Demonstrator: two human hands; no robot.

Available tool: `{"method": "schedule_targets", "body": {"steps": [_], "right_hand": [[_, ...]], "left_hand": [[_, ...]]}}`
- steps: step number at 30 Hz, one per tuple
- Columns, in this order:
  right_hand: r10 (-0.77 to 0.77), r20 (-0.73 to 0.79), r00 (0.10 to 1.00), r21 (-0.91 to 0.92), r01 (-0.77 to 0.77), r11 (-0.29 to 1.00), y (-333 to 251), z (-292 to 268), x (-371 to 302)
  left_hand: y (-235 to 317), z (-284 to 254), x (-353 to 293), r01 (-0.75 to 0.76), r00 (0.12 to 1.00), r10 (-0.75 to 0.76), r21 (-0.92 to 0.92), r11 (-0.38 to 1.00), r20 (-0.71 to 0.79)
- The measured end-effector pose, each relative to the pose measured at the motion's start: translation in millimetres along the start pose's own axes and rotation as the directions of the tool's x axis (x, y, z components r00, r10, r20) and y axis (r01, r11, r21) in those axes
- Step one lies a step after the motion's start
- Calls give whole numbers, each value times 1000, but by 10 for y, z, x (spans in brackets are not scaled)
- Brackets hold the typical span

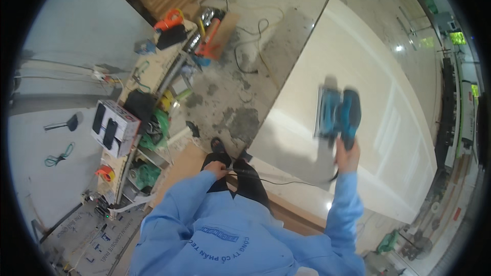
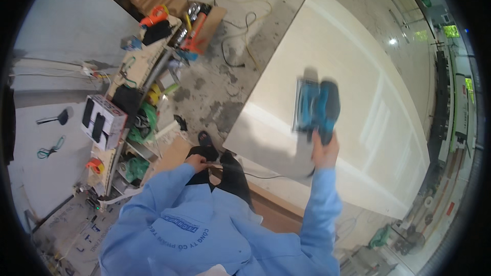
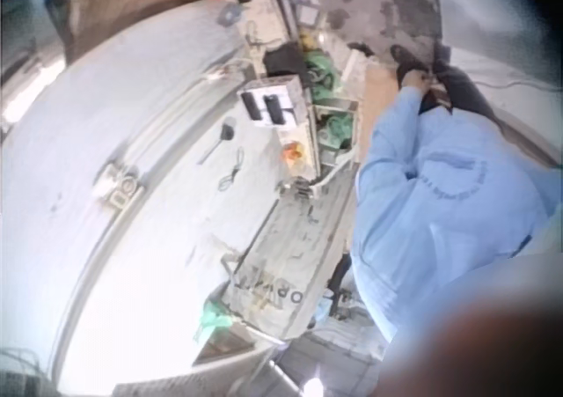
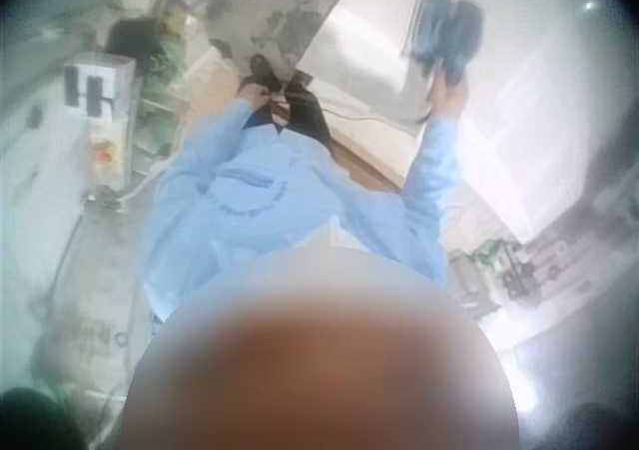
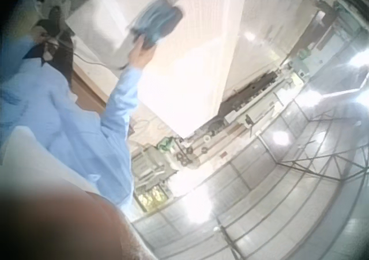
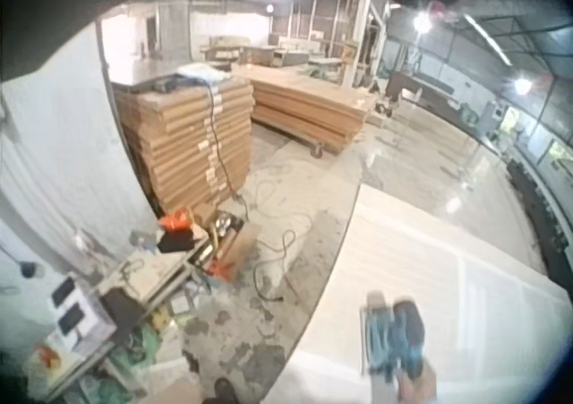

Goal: The person uses an electric sander to smooth the surface of a large white panel. They move the sander across the panel in overlapping passes, covering different sections systematically.

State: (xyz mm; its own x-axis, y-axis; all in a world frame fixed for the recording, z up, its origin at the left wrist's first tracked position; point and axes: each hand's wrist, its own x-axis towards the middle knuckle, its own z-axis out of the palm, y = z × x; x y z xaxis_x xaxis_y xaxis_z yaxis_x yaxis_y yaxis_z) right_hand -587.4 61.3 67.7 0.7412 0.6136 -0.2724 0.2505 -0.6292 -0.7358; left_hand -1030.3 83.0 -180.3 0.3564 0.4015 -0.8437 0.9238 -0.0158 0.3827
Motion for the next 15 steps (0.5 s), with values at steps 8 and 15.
{"method": "schedule_targets", "body": {"steps": [8,15], "right_hand": [[92,-35,995,-88,-95,992,66,445,-626],[-28,-312,950,-47,14,999,-756,814,1126]], "left_hand": [[-275,-1395,-482,-146,873,70,-121,982,-483],[488,-3896,-156,-470,639,457,157,869,-618]]}}
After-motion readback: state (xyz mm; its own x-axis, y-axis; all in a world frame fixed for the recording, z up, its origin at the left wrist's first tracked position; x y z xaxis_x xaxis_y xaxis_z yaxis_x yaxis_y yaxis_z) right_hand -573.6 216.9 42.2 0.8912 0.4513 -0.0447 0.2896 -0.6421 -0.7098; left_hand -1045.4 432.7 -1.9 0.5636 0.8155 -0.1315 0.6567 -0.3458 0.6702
